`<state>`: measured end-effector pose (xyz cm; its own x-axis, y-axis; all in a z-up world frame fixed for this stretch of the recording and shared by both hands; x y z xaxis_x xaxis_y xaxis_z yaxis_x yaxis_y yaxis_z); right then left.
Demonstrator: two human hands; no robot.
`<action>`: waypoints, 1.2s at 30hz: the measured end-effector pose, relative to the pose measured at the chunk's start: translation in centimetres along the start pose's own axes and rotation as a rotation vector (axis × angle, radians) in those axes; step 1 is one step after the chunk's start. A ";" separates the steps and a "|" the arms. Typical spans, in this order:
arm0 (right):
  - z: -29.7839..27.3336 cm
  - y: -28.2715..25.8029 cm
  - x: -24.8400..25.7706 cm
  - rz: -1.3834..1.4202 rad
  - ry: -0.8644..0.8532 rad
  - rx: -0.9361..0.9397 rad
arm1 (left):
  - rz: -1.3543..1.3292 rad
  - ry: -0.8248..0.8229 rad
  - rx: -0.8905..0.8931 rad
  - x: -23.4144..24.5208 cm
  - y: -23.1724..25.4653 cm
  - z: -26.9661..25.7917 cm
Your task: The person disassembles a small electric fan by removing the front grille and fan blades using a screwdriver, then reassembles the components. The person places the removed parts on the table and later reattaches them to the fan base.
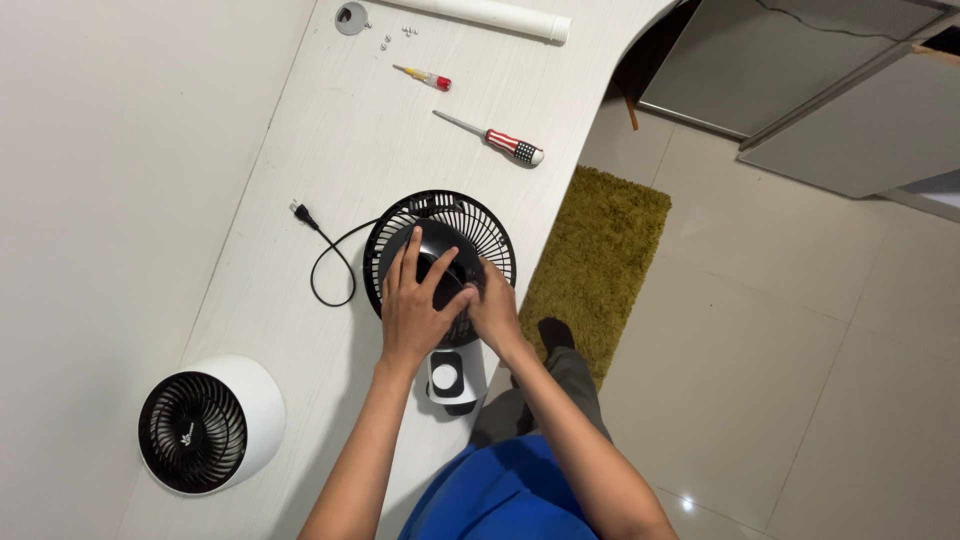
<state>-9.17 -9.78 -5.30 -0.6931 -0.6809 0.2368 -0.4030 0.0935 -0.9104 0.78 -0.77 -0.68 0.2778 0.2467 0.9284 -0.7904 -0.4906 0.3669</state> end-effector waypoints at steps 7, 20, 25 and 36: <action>-3.5 -2.1 2.6 -0.078 0.132 0.202 | -0.159 0.069 0.007 1.4 -1.3 -0.4; -3.2 -3.9 0.0 -0.189 0.093 0.345 | -0.874 0.238 0.400 -1.6 -5.1 -2.5; -2.6 -3.0 0.4 -0.181 0.051 0.184 | -1.114 0.219 0.468 -3.0 -5.6 -2.5; -3.0 -9.6 0.6 -0.838 0.009 0.435 | -1.024 0.043 0.426 -2.0 -5.0 -2.2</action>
<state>-7.55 -8.90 4.61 -0.2843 -0.3973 0.8725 -0.5147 -0.7045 -0.4885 2.96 3.06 -4.50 0.6666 0.7246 0.1749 0.0569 -0.2834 0.9573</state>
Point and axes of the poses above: each hand's wrist, its own z-axis towards the middle knuckle, its own x-axis out of the back of the hand, y = z × x, the point moved 1 cm from there along z, towards the middle knuckle
